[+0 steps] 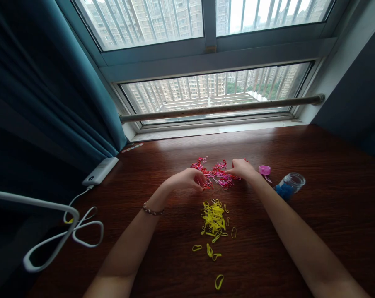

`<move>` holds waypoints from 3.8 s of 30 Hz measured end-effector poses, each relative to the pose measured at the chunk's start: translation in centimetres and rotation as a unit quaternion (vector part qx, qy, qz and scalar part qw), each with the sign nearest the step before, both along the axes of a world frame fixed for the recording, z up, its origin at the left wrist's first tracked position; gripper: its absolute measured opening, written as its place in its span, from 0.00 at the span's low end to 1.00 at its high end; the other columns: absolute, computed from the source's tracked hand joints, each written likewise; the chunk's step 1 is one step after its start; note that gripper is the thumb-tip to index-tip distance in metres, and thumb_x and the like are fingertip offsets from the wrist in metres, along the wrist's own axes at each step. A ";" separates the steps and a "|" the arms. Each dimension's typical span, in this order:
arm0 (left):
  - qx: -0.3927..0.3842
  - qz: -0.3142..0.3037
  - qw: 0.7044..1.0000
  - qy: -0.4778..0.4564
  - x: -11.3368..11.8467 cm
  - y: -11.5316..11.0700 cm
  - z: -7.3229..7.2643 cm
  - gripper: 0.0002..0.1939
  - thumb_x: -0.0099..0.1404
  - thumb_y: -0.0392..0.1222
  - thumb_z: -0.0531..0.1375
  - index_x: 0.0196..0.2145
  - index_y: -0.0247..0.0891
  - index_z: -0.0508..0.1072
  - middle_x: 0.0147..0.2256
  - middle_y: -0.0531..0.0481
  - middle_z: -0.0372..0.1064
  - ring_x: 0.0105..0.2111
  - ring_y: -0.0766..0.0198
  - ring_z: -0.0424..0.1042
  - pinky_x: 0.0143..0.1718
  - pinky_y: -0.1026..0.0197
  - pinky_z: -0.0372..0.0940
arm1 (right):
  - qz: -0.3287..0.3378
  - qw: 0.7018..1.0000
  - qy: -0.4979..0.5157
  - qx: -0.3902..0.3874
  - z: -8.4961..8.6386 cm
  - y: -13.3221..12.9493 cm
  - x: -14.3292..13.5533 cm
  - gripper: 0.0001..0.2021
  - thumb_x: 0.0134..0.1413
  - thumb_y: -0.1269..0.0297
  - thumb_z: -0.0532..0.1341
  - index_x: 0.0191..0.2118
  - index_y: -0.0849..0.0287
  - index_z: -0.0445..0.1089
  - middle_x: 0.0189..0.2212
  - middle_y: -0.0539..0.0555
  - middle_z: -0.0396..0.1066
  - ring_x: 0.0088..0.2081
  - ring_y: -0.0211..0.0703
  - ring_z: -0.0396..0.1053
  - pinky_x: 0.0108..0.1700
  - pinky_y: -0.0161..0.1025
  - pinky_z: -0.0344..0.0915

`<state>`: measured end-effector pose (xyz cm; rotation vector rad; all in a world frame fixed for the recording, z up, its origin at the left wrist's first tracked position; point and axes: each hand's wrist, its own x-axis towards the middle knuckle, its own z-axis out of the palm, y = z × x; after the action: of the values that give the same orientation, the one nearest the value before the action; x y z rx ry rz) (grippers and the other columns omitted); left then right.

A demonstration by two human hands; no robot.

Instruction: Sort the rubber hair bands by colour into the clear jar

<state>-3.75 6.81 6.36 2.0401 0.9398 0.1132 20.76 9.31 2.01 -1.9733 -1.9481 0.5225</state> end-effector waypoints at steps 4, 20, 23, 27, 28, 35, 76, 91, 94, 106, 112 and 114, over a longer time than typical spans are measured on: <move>0.201 0.227 0.940 0.157 -1.7 1.6 -2.0 0.26 0.37 0.45 0.67 0.34 0.33 0.67 0.35 0.42 0.67 0.32 0.55 0.68 0.28 0.63 0.60 | 0.016 0.994 -0.043 -0.102 0.4 -0.9 -0.8 0.23 0.21 0.55 0.70 0.28 0.63 0.68 0.24 0.62 0.72 0.27 0.51 0.71 0.27 0.40 0.64; 0.168 0.236 0.945 -0.153 -1.0 3.6 -5.0 0.14 0.54 0.41 0.58 0.38 0.33 0.69 0.37 0.44 0.69 0.35 0.61 0.70 0.37 0.60 0.65 | 0.028 0.982 0.119 0.145 -1.0 0.5 -2.1 0.12 0.52 0.70 0.52 0.41 0.61 0.68 0.39 0.57 0.71 0.42 0.42 0.68 0.46 0.38 0.62; 0.233 0.270 0.927 -0.117 -1.2 3.9 -5.7 0.16 0.55 0.41 0.57 0.42 0.33 0.68 0.43 0.42 0.67 0.41 0.58 0.68 0.43 0.57 0.63 | -0.058 0.980 0.082 0.171 -1.9 0.8 -0.3 0.16 0.53 0.69 0.51 0.46 0.67 0.65 0.49 0.68 0.62 0.52 0.55 0.56 0.53 0.52 0.51; 0.277 0.231 0.930 -0.064 -0.6 3.5 -6.8 0.20 0.56 0.41 0.57 0.47 0.33 0.66 0.49 0.40 0.63 0.51 0.56 0.60 0.54 0.53 0.53 | -0.120 0.984 0.001 0.131 -3.9 0.5 0.1 0.20 0.52 0.62 0.55 0.48 0.70 0.63 0.54 0.74 0.52 0.57 0.65 0.46 0.53 0.59 0.46; 0.270 0.214 0.937 -0.063 -0.3 3.2 -6.9 0.20 0.57 0.41 0.56 0.48 0.33 0.65 0.50 0.40 0.62 0.52 0.56 0.59 0.54 0.54 0.52 | -0.101 0.987 -0.003 0.126 -4.3 0.4 -0.2 0.20 0.52 0.62 0.54 0.48 0.70 0.63 0.54 0.73 0.52 0.57 0.64 0.45 0.53 0.59 0.46; 0.170 0.111 0.969 -0.142 1.2 1.8 -5.8 0.23 0.55 0.40 0.59 0.49 0.36 0.64 0.49 0.42 0.64 0.49 0.57 0.63 0.51 0.55 0.56 | 0.146 0.976 0.068 0.148 -4.6 -0.5 -4.3 0.21 0.53 0.60 0.54 0.52 0.63 0.60 0.52 0.63 0.59 0.55 0.45 0.54 0.55 0.42 0.53; 0.315 0.111 0.940 -0.065 0.3 -5.7 -1.8 0.12 0.62 0.40 0.51 0.42 0.37 0.69 0.42 0.46 0.69 0.43 0.61 0.67 0.46 0.58 0.62 | 0.126 0.934 0.207 0.263 6.4 -7.6 -0.8 0.06 0.47 0.71 0.58 0.31 0.60 0.72 0.26 0.51 0.73 0.28 0.38 0.70 0.32 0.34 0.65; 0.180 0.097 0.979 -0.018 1.0 -15.9 -5.1 0.23 0.64 0.39 0.47 0.57 0.40 0.51 0.58 0.46 0.50 0.58 0.62 0.49 0.58 0.54 0.50 | 0.328 0.933 0.124 0.082 -1.4 -18.7 -3.0 0.23 0.54 0.62 0.54 0.55 0.62 0.57 0.55 0.62 0.56 0.57 0.47 0.52 0.57 0.47 0.54; 0.152 0.099 0.983 -0.014 0.0 -17.5 -4.0 0.23 0.65 0.39 0.46 0.57 0.43 0.51 0.58 0.49 0.50 0.58 0.62 0.49 0.58 0.52 0.50 | 0.319 0.935 0.143 0.059 -0.2 -20.7 -1.7 0.20 0.55 0.64 0.53 0.54 0.58 0.58 0.55 0.58 0.56 0.56 0.45 0.54 0.57 0.44 0.55; 0.306 0.156 0.934 0.100 -4.3 -19.6 -5.8 0.31 0.56 0.47 0.58 0.55 0.42 0.53 0.58 0.42 0.48 0.59 0.49 0.45 0.55 0.41 0.47 | 0.346 0.921 0.043 0.174 -0.3 -26.3 -4.9 0.17 0.53 0.64 0.57 0.50 0.53 0.62 0.57 0.51 0.53 0.59 0.52 0.45 0.58 0.52 0.50; 0.260 0.122 0.954 0.083 -3.1 -18.3 -4.3 0.07 0.61 0.41 0.54 0.36 0.40 0.69 0.36 0.48 0.64 0.37 0.62 0.65 0.39 0.59 0.64 | 0.363 0.917 -0.005 0.168 -1.1 -24.3 -5.5 0.07 0.55 0.69 0.54 0.29 0.58 0.68 0.36 0.52 0.69 0.39 0.42 0.65 0.40 0.39 0.65; 0.234 0.108 0.964 0.064 -2.4 -18.0 -4.0 0.08 0.62 0.38 0.51 0.34 0.40 0.70 0.33 0.50 0.64 0.32 0.65 0.65 0.35 0.63 0.64 | 0.340 0.927 -0.008 0.157 -1.0 -23.8 -5.1 0.08 0.55 0.70 0.54 0.29 0.58 0.68 0.31 0.53 0.68 0.34 0.41 0.65 0.36 0.38 0.65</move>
<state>-6.15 -11.23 2.35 2.3869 1.3142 0.3541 15.66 -14.48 1.03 -1.0815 -2.5218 0.3132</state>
